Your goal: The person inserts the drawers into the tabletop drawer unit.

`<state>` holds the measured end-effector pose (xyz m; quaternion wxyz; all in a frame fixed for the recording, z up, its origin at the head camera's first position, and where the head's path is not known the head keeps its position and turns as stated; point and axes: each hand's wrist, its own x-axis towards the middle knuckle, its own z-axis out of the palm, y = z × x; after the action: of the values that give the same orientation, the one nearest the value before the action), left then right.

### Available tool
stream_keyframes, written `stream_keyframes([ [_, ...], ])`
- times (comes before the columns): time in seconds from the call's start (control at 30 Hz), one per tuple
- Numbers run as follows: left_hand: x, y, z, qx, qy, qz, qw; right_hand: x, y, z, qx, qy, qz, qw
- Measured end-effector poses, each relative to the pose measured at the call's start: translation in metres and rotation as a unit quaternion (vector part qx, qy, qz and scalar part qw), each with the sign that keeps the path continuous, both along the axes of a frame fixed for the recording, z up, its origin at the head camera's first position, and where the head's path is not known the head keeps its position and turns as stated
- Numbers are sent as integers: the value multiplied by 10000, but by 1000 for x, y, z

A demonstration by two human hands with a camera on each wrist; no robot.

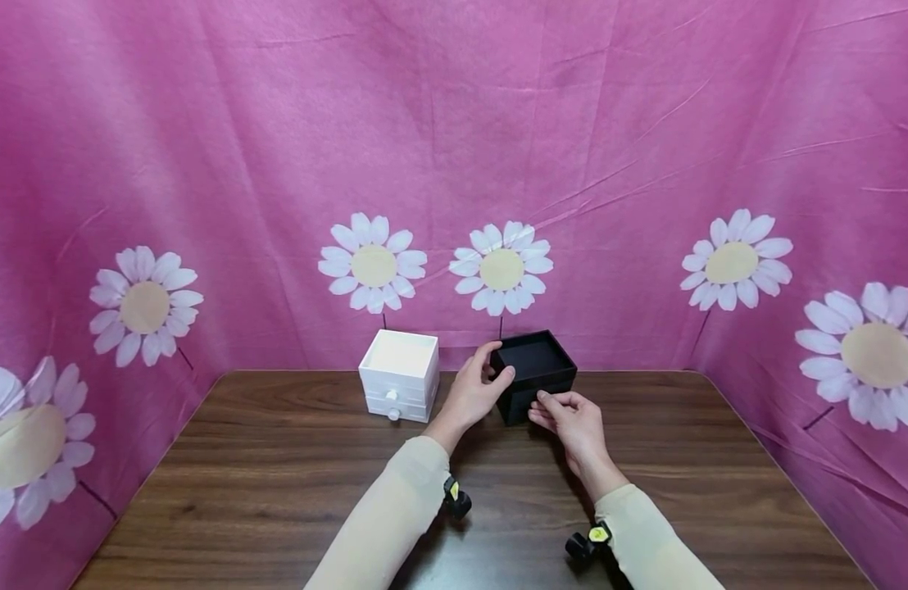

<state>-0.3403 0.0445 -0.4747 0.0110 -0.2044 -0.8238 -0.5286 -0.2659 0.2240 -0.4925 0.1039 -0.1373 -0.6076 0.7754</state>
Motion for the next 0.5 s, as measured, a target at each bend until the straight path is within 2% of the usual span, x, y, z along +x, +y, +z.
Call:
stream_keyframes([
  [0.23, 1, -2, 0, -7, 8, -3, 10000, -1, 0, 0, 79, -60, 30, 9999],
  [0.5, 4, 1, -2, -275, -68, -85, 9996, 12, 8, 1, 218, -295, 100, 9993],
])
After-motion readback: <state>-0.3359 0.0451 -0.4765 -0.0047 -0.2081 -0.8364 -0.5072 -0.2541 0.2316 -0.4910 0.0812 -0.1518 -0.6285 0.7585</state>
